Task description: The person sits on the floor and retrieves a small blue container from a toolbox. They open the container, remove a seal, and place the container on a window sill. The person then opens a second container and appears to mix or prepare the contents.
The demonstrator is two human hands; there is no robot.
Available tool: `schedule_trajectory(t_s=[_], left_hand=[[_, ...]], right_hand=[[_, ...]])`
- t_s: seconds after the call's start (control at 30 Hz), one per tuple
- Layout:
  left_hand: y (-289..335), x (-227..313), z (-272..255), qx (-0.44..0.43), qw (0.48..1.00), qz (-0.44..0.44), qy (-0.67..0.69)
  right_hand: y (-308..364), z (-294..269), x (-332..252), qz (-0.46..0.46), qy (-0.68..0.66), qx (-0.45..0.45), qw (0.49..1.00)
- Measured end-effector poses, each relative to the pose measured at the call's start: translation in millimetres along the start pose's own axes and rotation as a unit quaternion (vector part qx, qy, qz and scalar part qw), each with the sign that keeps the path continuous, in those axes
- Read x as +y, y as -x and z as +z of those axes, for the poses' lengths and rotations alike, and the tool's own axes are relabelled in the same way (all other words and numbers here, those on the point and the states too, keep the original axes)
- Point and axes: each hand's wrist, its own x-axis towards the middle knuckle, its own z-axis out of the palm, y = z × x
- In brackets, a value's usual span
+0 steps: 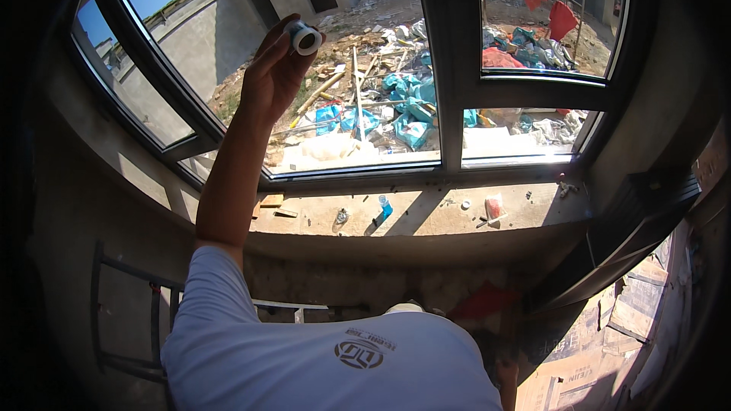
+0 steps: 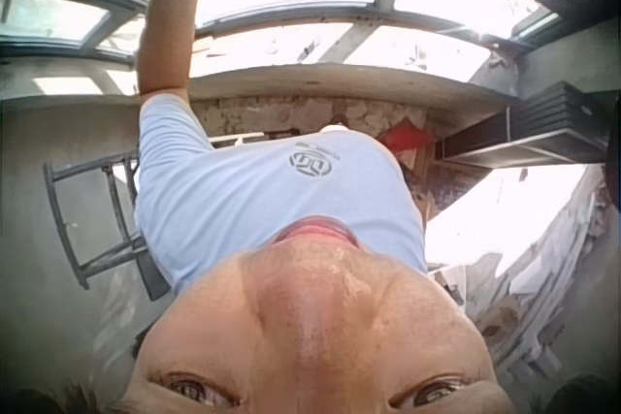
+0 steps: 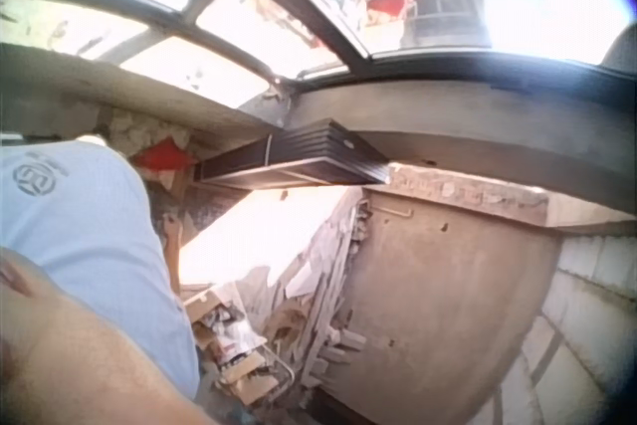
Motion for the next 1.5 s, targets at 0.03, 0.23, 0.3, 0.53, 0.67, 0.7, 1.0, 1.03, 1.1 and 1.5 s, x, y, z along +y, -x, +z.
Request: schedule_trajectory(t_s=[0.03,0.23,0.3,0.53,0.67,0.7,1.0,1.03,1.1,1.5], left_hand=[[0,0,1,0.000,1.000,0.003,0.012],[0,0,11,0.004,0.999,-0.002,0.036],[1,0,15,-0.009,0.998,-0.005,0.055],[18,-19,42,-0.038,0.994,-0.044,0.097],[41,-52,75,-0.043,0.987,-0.091,0.125],[48,-63,85,-0.045,0.982,-0.108,0.145],[113,-151,169,-0.045,0.940,-0.237,0.242],[118,-155,174,-0.037,0.939,-0.236,0.246],[128,-159,181,-0.005,0.943,-0.246,0.226],[129,-159,181,-0.031,0.942,-0.243,0.229]], right_hand=[[-1,0,2,0.002,0.003,0.004,1.000],[4,2,3,-0.020,-0.006,0.017,1.000],[7,4,4,-0.006,-0.032,0.019,0.999],[36,-54,-101,-0.097,-0.016,0.030,0.995],[56,-134,-285,-0.168,-0.205,0.080,0.961],[65,-158,-332,-0.247,-0.241,0.105,0.933],[159,-294,-558,-0.662,-0.131,0.293,0.678],[160,-296,-566,-0.665,-0.119,0.314,0.667],[157,-296,-573,-0.668,-0.102,0.345,0.651],[148,-284,-569,-0.642,-0.055,0.301,0.703]])
